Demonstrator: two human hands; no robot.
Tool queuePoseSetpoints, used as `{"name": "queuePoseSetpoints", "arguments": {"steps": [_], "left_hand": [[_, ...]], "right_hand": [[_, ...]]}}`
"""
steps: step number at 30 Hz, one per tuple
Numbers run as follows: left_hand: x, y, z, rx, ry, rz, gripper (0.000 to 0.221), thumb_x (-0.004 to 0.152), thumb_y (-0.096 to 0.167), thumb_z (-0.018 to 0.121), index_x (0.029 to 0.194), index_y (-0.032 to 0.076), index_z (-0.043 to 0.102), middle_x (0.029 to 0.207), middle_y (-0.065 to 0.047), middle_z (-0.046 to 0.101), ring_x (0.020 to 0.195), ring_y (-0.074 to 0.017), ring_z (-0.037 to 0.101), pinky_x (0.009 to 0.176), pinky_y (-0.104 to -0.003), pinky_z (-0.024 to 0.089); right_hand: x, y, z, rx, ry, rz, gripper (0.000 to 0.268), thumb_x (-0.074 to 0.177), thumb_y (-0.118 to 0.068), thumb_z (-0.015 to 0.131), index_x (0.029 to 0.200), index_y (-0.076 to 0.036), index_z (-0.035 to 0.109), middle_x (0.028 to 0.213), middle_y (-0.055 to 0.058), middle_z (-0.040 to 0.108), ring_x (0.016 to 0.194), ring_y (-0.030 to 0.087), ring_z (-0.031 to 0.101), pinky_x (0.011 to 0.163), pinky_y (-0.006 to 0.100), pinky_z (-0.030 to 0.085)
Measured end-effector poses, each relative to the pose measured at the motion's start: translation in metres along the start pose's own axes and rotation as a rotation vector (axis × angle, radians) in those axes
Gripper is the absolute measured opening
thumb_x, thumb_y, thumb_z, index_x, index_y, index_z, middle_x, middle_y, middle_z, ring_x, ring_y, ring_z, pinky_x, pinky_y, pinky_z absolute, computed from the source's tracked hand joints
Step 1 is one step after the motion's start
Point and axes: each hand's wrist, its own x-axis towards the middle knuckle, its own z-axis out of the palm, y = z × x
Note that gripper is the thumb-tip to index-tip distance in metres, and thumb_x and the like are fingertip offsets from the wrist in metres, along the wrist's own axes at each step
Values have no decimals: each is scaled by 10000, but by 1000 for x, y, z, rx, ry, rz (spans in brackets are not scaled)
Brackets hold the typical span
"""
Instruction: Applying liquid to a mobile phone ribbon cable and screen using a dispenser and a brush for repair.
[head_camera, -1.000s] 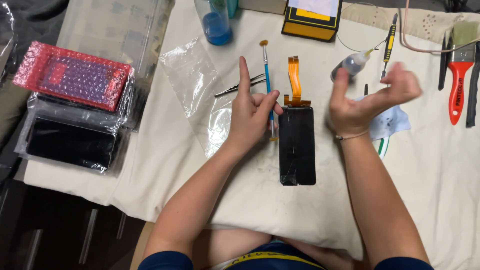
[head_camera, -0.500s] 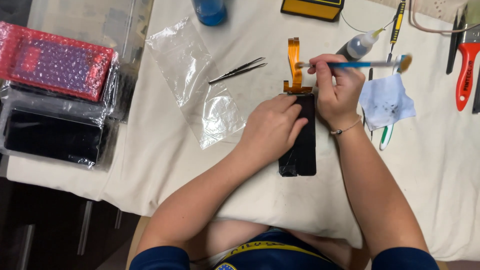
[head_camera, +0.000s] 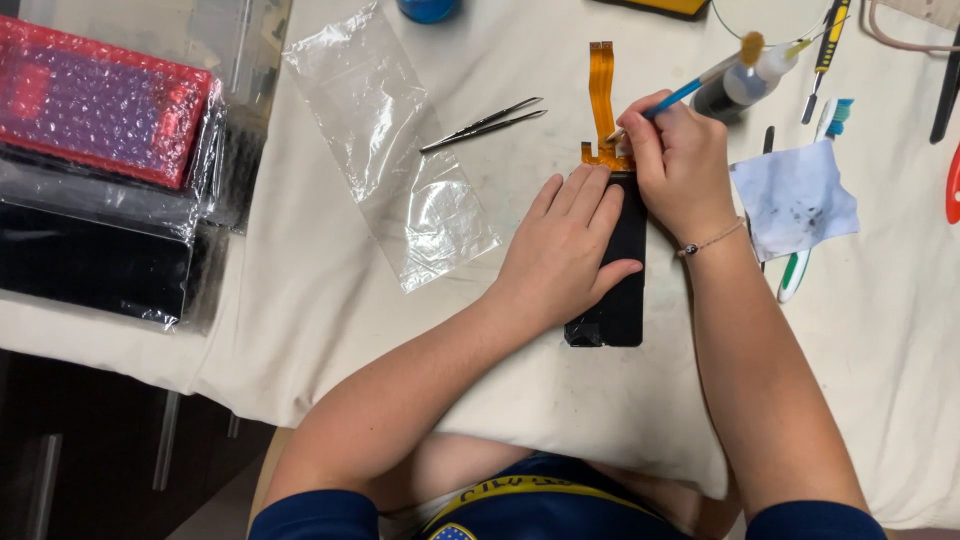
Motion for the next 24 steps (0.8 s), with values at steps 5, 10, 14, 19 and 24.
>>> {"name": "queuePoseSetpoints", "arguments": {"steps": [5, 10, 14, 19, 24], "left_hand": [[-1, 0, 3, 1, -41, -6, 833, 789, 614, 808, 1307, 10, 558, 1414, -177, 539, 1371, -324, 500, 1171, -473, 404], [0, -2, 3, -50, -43, -14, 855, 776, 612, 817, 1303, -6, 550, 1411, -194, 537, 1362, -344, 505, 1177, -488, 402], [-1, -1, 3, -43, -39, 5, 899, 750, 645, 828, 1294, -13, 545, 1401, -202, 536, 1355, -357, 507, 1175, -485, 400], [-3, 0, 4, -61, -48, -12, 924, 745, 640, 827, 1322, -20, 534, 1444, -216, 520, 1396, -372, 484, 1196, -498, 390], [-2, 0, 4, -6, -67, -1, 949, 743, 688, 788, 1325, -17, 532, 1456, -214, 519, 1405, -372, 468, 1203, -483, 369]], "right_hand": [[12, 8, 10, -27, 58, -52, 242, 1145, -24, 525, 944, 71, 620, 1023, 115, 730, 733, 221, 668, 652, 324, 508], [26, 15, 17, -3, 89, -51, 224, 1157, -35, 512, 989, 50, 634, 928, 103, 708, 715, 200, 676, 648, 307, 512], [38, 18, 22, 24, 133, -14, 169, 1160, -47, 508, 1047, 9, 620, 778, 69, 662, 686, 184, 661, 703, 318, 527], [52, 30, 30, 50, 185, 17, 144, 1159, -45, 518, 1047, 1, 595, 727, 57, 632, 659, 167, 656, 715, 317, 533], [65, 40, 34, 16, 218, -19, 158, 1162, -45, 512, 1036, -8, 600, 724, 57, 628, 649, 181, 659, 717, 336, 539]]}}
